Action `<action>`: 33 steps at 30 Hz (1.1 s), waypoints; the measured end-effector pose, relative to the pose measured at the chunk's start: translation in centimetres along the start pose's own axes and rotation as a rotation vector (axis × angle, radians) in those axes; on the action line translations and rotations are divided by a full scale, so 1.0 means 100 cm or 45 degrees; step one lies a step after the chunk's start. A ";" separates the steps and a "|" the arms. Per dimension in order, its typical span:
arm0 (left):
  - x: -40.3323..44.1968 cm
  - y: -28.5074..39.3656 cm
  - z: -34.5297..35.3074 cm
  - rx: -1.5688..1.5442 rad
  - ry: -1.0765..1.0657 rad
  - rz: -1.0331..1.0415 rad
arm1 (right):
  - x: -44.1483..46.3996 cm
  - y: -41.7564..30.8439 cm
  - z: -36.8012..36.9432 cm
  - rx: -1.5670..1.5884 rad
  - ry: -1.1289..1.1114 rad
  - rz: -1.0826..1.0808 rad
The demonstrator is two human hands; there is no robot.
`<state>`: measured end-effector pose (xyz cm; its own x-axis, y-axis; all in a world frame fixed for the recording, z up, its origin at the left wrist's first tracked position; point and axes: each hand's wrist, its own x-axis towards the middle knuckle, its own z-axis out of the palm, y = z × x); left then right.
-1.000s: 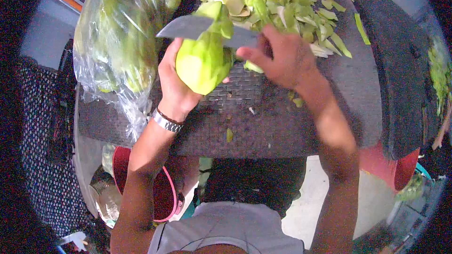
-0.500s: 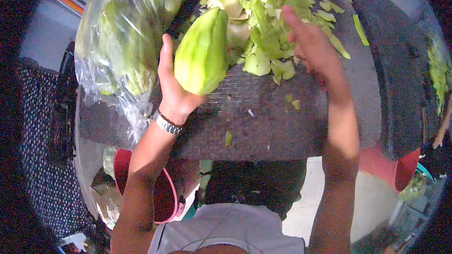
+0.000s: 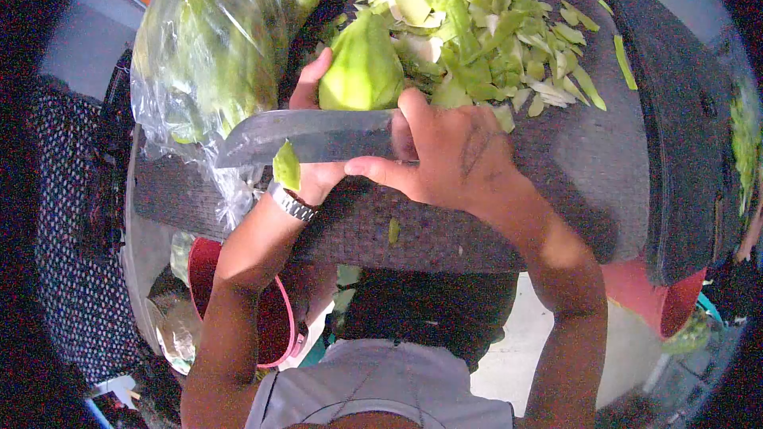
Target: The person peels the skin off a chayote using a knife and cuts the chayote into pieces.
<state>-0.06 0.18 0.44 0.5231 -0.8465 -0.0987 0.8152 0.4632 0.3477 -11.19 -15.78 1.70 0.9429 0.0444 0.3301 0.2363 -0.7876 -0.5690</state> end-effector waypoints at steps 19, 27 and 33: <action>0.000 0.000 -0.011 0.070 0.183 0.148 | 0.005 0.007 -0.015 -0.017 0.078 0.010; -0.006 0.005 -0.011 0.336 0.038 0.183 | 0.014 0.039 -0.029 -0.072 0.139 0.117; -0.009 0.003 -0.002 0.162 0.091 0.128 | 0.009 0.020 -0.032 0.011 0.058 0.141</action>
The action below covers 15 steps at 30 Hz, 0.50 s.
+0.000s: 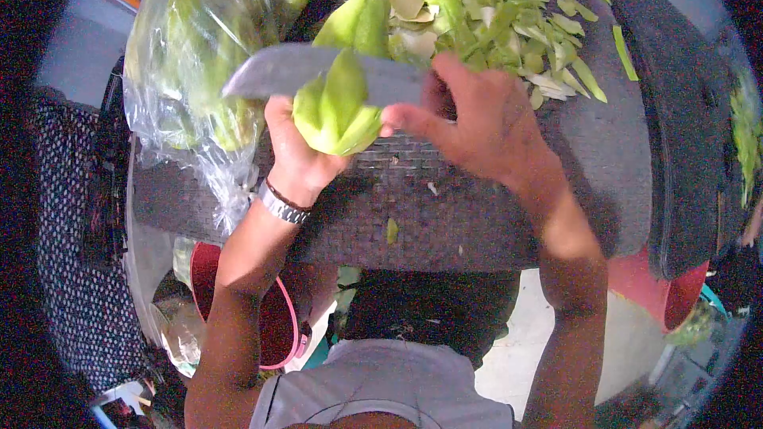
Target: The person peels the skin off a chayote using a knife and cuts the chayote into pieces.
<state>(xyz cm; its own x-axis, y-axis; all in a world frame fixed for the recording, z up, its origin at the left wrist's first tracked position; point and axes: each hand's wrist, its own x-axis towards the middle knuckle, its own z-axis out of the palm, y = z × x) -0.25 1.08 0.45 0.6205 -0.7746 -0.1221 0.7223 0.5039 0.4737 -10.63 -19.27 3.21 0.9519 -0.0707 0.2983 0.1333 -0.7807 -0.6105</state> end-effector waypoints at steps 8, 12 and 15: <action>0.006 0.000 -0.005 -0.054 -0.002 -0.112 | -0.005 -0.008 0.012 0.058 0.004 -0.179; 0.002 -0.004 -0.004 -0.058 -0.096 -0.206 | -0.006 -0.002 0.009 -0.002 0.041 -0.268; 0.005 -0.001 0.006 -0.001 -0.200 -0.255 | -0.006 -0.006 0.008 -0.011 0.011 -0.277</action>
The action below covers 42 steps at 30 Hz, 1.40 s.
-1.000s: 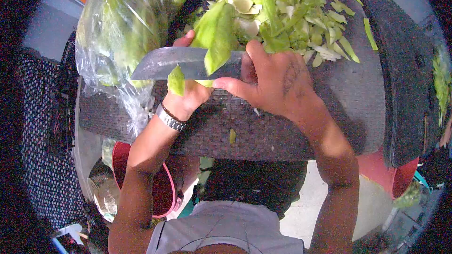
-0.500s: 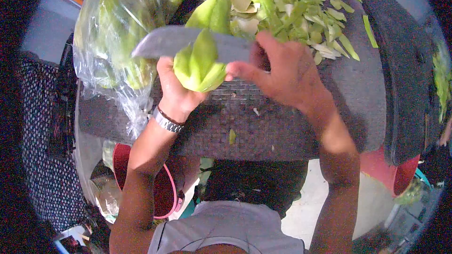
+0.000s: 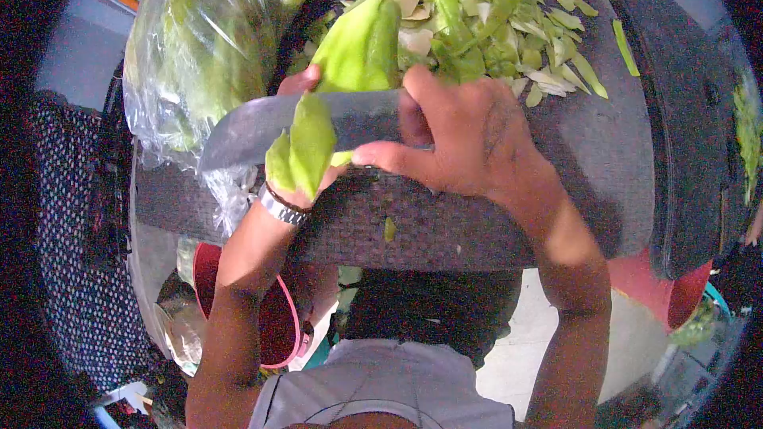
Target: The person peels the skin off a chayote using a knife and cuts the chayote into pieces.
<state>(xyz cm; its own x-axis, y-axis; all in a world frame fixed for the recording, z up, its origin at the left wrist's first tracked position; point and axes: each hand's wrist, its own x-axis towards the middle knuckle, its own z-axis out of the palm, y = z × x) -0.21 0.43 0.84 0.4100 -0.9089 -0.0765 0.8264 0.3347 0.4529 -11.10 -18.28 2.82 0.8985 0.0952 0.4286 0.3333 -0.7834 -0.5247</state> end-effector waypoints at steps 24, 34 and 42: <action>-0.013 -0.001 -0.010 0.056 0.143 0.322 | 0.003 0.021 -0.012 -0.084 0.128 0.077; -0.005 0.005 -0.004 0.095 0.136 0.216 | 0.007 0.050 -0.019 -0.261 0.222 0.216; -0.003 0.006 -0.007 0.110 0.077 0.193 | 0.003 0.069 -0.045 -0.401 0.170 0.695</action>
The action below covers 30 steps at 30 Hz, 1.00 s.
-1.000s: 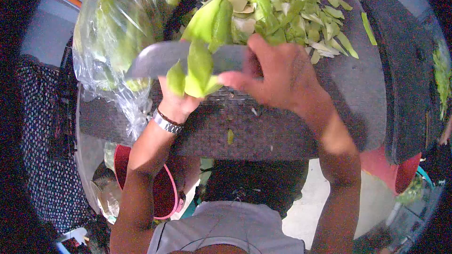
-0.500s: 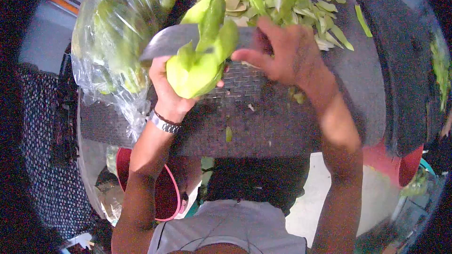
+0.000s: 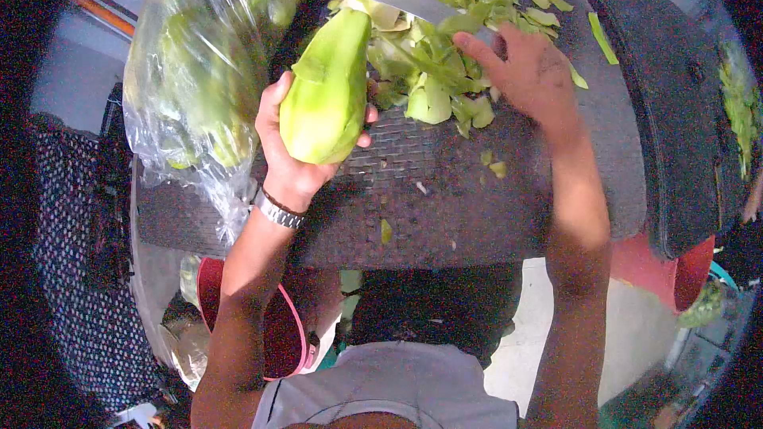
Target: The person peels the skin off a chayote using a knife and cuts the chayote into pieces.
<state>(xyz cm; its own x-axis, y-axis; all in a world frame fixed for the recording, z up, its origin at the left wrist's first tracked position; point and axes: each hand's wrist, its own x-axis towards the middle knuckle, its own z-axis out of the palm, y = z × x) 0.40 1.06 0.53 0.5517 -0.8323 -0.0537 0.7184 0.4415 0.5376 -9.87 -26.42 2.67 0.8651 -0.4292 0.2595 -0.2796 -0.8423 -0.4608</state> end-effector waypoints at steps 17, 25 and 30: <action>0.000 -0.022 0.014 0.505 0.184 -0.047 | -0.009 -0.033 0.025 0.419 0.155 0.244; 0.003 -0.015 0.009 0.028 0.301 0.032 | -0.034 -0.067 0.021 0.570 -0.018 -0.073; 0.002 -0.014 0.005 -0.054 0.131 -0.025 | -0.059 -0.084 0.029 0.441 -0.121 -0.532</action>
<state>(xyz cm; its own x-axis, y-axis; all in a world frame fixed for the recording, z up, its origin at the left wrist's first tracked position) -0.70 0.07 0.18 0.5764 -0.8030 -0.1515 0.7456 0.4409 0.4997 -11.42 -15.85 2.60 0.9115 -0.0364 0.4098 0.2352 -0.7712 -0.5915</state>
